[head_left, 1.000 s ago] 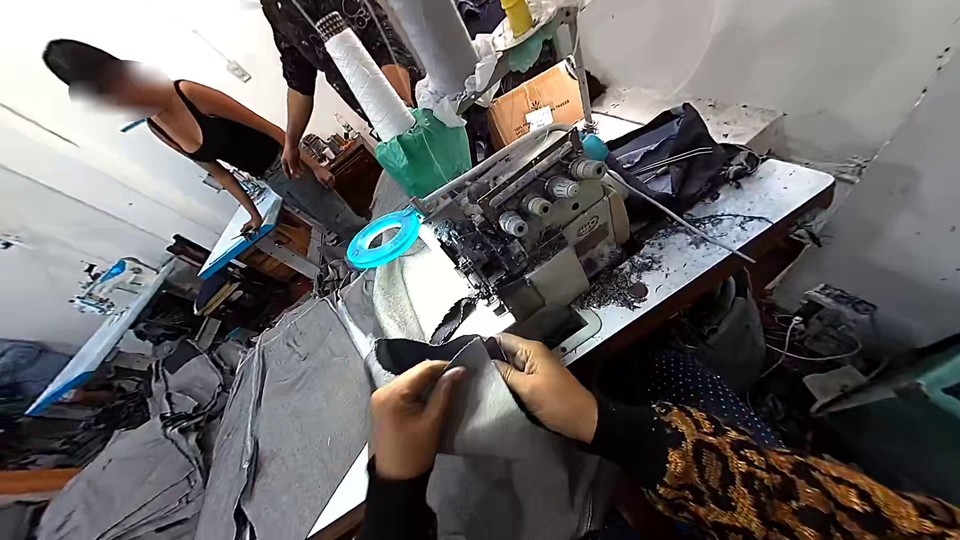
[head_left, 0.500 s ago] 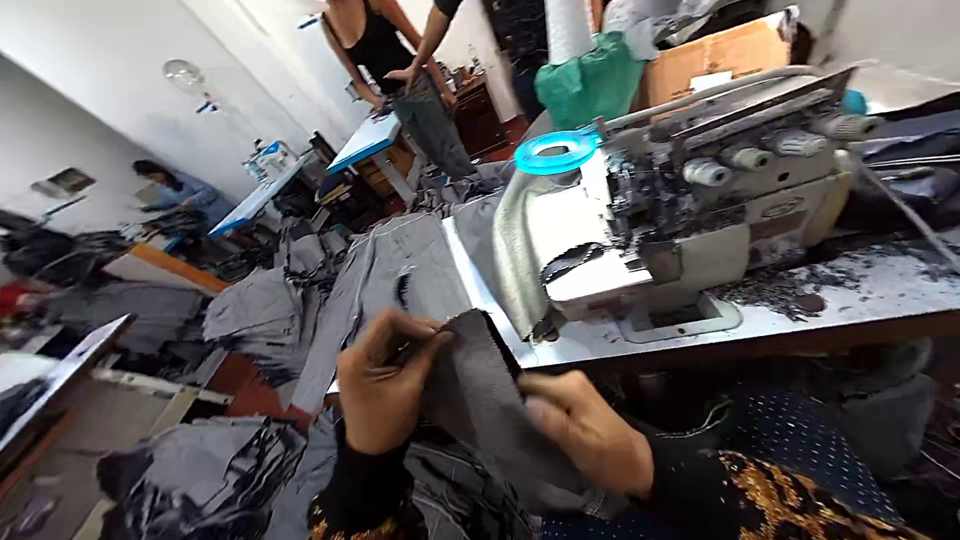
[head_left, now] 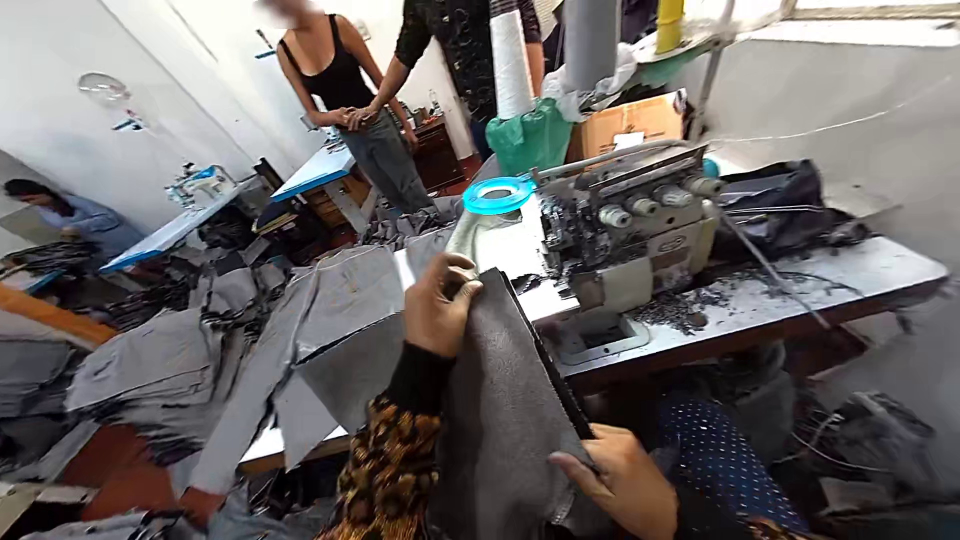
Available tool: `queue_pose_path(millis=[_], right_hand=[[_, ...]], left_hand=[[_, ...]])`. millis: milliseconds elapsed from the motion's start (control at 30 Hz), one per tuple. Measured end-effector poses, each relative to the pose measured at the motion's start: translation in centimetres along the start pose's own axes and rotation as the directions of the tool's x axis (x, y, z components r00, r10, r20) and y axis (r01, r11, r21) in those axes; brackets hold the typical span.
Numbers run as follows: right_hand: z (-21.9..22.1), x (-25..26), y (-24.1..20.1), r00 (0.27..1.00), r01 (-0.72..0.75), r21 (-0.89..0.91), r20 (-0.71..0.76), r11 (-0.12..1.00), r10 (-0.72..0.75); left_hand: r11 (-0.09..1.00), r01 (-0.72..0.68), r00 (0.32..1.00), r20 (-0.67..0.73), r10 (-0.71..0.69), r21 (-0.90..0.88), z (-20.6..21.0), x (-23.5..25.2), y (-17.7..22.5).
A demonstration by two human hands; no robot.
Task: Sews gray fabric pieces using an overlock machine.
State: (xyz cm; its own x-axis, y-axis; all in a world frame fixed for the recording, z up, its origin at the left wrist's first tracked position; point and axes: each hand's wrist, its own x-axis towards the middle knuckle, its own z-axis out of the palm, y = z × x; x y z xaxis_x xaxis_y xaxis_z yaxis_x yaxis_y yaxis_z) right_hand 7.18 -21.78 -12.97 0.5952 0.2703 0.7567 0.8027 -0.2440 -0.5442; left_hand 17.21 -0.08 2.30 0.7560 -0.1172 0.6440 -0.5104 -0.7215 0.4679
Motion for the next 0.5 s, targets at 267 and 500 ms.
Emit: queue_pose_path(millis=[267, 500], right_hand=[[1.1, -4.8, 0.5, 0.889, -0.38, 0.146, 0.328, 0.913, 0.318], [-0.2, -4.4, 0.3, 0.967, -0.238, 0.115, 0.116, 0.964, 0.225]], left_hand=[[0.928, -0.12, 0.991, -0.011, 0.132, 0.353, 9.7, -5.0, 1.0], [0.871, -0.206, 0.978, 0.055, 0.203, 0.446, 12.4, -6.6, 2.8]])
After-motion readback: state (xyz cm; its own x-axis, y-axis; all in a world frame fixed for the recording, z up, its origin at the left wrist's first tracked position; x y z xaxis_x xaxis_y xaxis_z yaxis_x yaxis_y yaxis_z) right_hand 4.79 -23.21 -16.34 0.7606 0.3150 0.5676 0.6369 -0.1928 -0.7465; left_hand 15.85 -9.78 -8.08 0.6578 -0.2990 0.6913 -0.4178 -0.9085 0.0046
